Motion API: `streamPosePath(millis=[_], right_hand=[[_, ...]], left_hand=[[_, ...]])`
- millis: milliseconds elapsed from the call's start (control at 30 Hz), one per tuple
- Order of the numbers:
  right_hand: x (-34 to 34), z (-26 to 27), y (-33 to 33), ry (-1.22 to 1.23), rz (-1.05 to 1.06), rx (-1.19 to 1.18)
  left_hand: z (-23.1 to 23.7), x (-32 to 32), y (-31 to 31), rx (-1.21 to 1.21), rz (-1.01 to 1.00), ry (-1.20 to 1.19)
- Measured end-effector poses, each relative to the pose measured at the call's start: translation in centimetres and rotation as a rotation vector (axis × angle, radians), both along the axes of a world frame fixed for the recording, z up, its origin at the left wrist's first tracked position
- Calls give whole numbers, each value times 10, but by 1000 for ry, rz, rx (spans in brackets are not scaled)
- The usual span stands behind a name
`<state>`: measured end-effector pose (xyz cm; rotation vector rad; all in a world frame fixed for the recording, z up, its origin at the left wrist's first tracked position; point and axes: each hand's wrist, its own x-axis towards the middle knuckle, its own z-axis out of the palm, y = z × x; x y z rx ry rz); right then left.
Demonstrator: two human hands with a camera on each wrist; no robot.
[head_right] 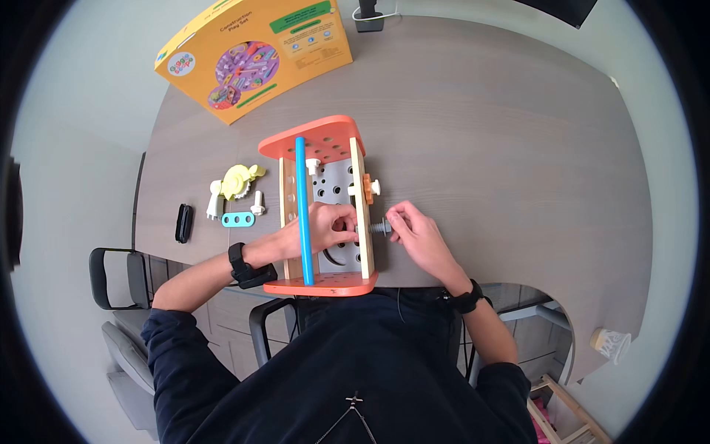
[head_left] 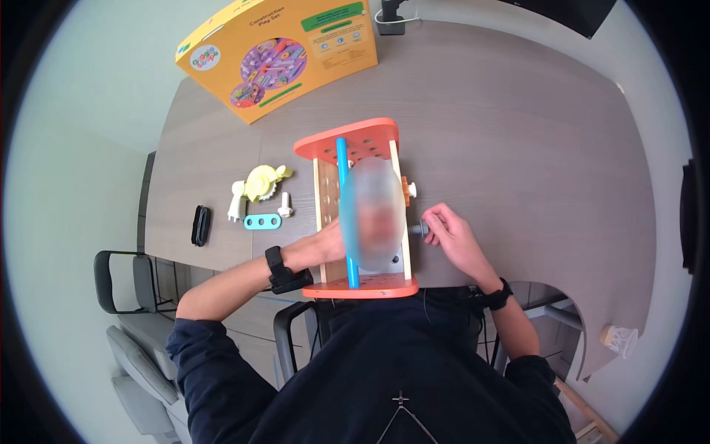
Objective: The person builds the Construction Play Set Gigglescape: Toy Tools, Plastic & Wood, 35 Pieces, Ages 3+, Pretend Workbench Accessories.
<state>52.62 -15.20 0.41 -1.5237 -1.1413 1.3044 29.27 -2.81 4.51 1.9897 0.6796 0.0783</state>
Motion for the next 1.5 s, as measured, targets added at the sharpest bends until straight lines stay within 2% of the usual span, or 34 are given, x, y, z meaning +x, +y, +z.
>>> streamPosePath(millis=[67,167,267,367,467,567,667,767,867,967,1067,1167,1267,1367,1500], right_hand=[[2,-1,-6,188,-3,52],[6,-1,-14,201,99,78],[3,0,-11,237,65,43],[6,-6,-5,199,90,23],[13,-3,8,16,173,-205],[14,-7,14,-105,259,-225],[0,4,-1,24,-9,54],[-4,7,-9,221,-41,135],[-2,-1,-9,234,70,59],[2,-3,0,211,95,-36],[10,-11,6,57,177,-225],[8,-12,1,-7,107,-188],[-4,-7,-5,224,-68,96],[-4,-9,-4,279,33,171],[-4,-13,1,332,53,-22]], left_hand=[[1,0,0,-6,-1,0],[2,-1,0,-18,0,-5],[2,-1,1,-25,-1,-2],[3,-2,0,-20,-7,-8],[4,-2,2,-16,-19,6],[3,-2,2,-18,-16,2],[0,-4,1,-1,-10,-16],[0,-4,0,-2,-8,-21],[1,-3,0,-33,-12,-27],[0,-5,2,-26,-22,-32],[1,-4,2,-16,-25,-23],[-1,-5,3,-18,-24,-20],[0,-5,1,-2,-21,-28],[-2,-5,0,8,-14,-45],[-1,-4,2,11,-23,-27]])
